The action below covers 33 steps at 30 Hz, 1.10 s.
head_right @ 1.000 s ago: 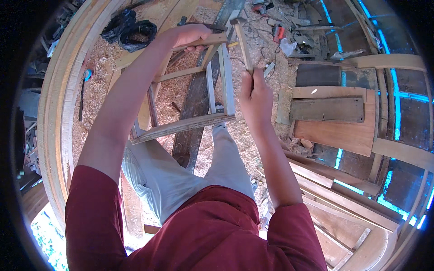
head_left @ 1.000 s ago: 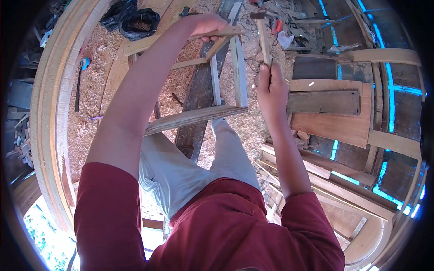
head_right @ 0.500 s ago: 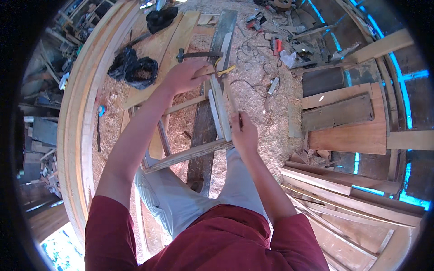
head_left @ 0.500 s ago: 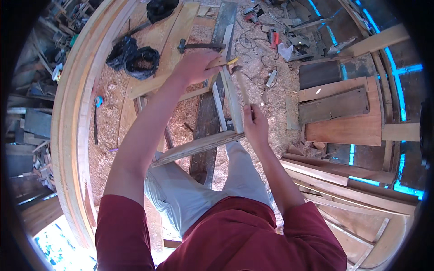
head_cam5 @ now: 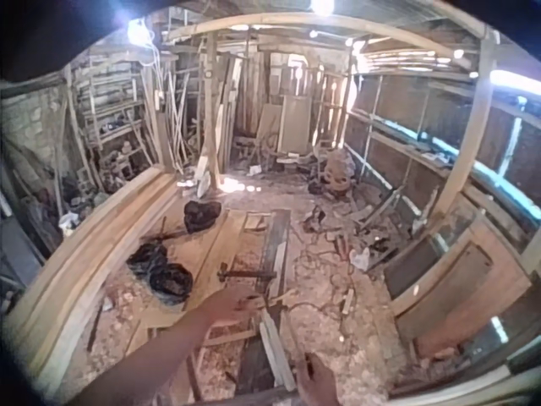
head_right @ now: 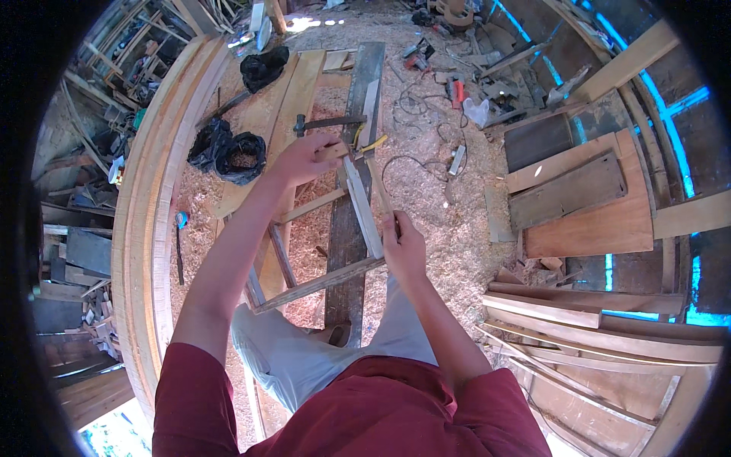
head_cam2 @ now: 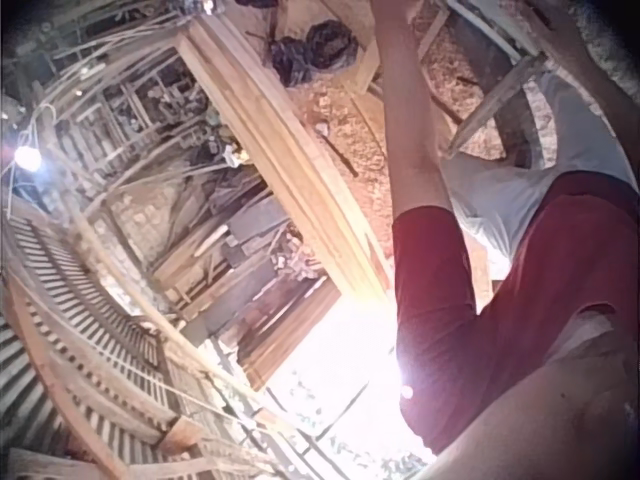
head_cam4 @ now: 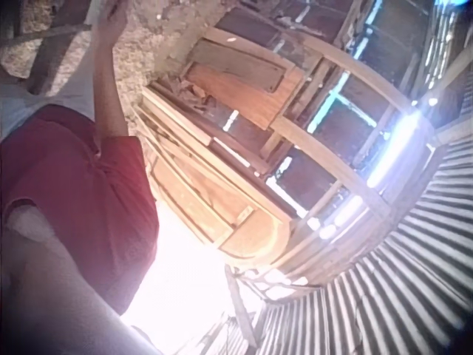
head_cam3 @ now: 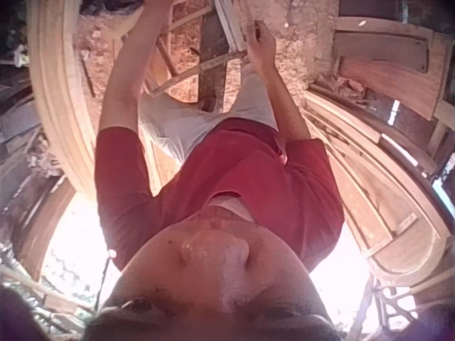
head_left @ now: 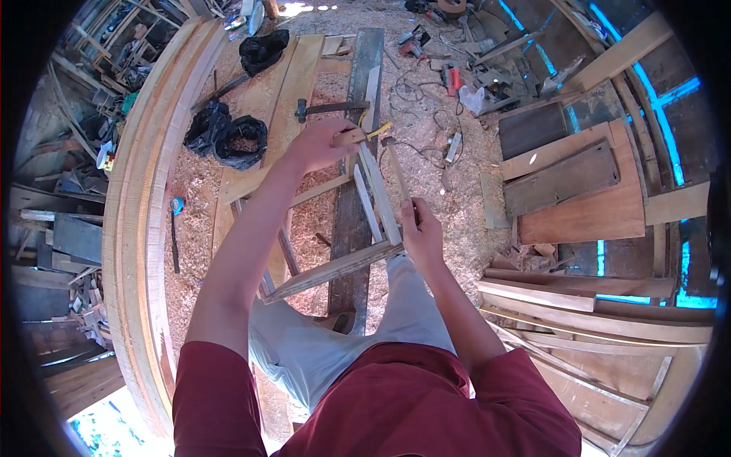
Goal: Hammering nails into wooden strips to assemble a structure, possibly for a chair or small furniture.
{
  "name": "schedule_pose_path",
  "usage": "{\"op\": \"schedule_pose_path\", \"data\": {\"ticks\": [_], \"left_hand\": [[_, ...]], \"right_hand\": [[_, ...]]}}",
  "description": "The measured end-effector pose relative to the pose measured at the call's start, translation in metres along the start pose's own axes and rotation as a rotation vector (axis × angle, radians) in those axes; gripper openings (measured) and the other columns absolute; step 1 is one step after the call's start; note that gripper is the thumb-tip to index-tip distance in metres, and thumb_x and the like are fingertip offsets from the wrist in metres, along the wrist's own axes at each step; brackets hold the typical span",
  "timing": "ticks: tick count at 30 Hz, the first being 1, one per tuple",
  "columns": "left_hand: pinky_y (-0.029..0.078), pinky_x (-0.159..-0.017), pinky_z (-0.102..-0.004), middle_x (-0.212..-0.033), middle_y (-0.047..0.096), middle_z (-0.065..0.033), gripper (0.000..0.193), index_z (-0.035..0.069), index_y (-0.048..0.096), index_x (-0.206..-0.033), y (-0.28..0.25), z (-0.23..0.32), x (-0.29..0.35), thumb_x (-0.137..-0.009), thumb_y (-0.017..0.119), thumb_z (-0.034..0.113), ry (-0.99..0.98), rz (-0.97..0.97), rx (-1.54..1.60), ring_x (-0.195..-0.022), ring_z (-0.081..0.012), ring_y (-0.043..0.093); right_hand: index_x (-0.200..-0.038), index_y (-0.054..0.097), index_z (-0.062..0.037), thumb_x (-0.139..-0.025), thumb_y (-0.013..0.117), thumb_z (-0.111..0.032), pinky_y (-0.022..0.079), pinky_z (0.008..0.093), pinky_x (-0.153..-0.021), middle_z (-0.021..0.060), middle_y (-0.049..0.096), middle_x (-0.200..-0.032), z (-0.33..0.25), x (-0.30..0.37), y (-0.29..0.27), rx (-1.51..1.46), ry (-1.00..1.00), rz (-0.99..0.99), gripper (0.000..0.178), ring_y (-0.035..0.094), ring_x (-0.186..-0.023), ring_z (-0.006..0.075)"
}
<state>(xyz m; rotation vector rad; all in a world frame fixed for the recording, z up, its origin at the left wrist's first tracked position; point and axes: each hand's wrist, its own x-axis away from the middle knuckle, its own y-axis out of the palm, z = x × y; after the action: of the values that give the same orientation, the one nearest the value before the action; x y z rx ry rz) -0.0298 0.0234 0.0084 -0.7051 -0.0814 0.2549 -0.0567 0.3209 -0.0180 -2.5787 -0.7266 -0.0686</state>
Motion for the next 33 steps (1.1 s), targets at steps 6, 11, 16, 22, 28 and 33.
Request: {"op": "schedule_pose_path", "data": {"ticks": [6,11,16,22,28,33], "left_hand": [[0.053,-0.095,-0.0519,-0.113,0.073,-0.0208,0.051,0.009,0.072,-0.115,-0.043,-0.021,0.050,-0.106,0.045,0.051,-0.199,0.095,-0.372,-0.109,-0.0437,0.068],[0.051,-0.085,-0.0495,-0.090,0.072,-0.0211,0.060,0.003,0.070,-0.094,-0.038,-0.053,0.043,-0.108,0.041,0.054,-0.376,0.238,-0.314,-0.091,-0.0428,0.068],[0.053,-0.088,-0.0515,-0.094,0.074,-0.0225,0.067,0.003,0.075,-0.093,-0.048,-0.062,0.052,-0.108,0.036,0.056,-0.389,0.293,0.035,-0.094,-0.0442,0.069],[0.052,-0.080,-0.0472,-0.079,0.070,-0.0199,0.066,0.000,0.071,-0.083,-0.040,-0.064,0.048,-0.108,0.042,0.053,-0.339,0.410,-0.151,-0.082,-0.0372,0.070],[0.051,-0.082,-0.0502,-0.082,0.071,-0.0216,0.065,0.000,0.072,-0.086,-0.039,-0.064,0.047,-0.109,0.040,0.052,-0.322,0.392,-0.238,-0.085,-0.0408,0.069],[0.053,-0.090,-0.0517,-0.093,0.074,-0.0214,0.066,0.005,0.075,-0.089,-0.044,-0.052,0.047,-0.111,0.033,0.050,-0.404,0.302,-0.232,-0.095,-0.0414,0.069]], "right_hand": [[-0.112,0.063,-0.0068,-0.108,0.056,-0.031,0.048,0.0465,-0.061,0.0175,0.065,-0.074,-0.022,-0.017,-0.014,0.283,-0.300,-0.073,0.026,0.065,-0.066,0.0395],[-0.110,0.060,-0.0081,-0.106,0.059,-0.029,0.050,0.0490,-0.062,0.0162,0.068,-0.079,-0.044,-0.016,0.001,0.499,-0.375,-0.081,0.022,0.068,-0.073,0.0392],[-0.105,0.063,-0.0081,-0.103,0.065,-0.028,0.051,0.0450,-0.061,0.0138,0.069,-0.079,-0.036,-0.009,0.013,0.546,-0.497,-0.018,0.020,0.068,-0.070,0.0367],[-0.106,0.063,-0.0102,-0.104,0.061,-0.029,0.054,0.0463,-0.061,0.0112,0.071,-0.087,-0.039,-0.008,0.014,0.620,-0.517,-0.001,0.019,0.070,-0.072,0.0344],[-0.105,0.063,-0.0108,-0.104,0.059,-0.031,0.054,0.0463,-0.057,0.0118,0.071,-0.085,-0.044,-0.012,0.013,0.677,-0.450,-0.010,0.020,0.070,-0.067,0.0346],[-0.106,0.063,-0.0114,-0.104,0.059,-0.031,0.054,0.0465,-0.057,0.0112,0.070,-0.084,-0.041,-0.016,0.015,0.716,-0.522,0.037,0.020,0.070,-0.066,0.0346]]}}
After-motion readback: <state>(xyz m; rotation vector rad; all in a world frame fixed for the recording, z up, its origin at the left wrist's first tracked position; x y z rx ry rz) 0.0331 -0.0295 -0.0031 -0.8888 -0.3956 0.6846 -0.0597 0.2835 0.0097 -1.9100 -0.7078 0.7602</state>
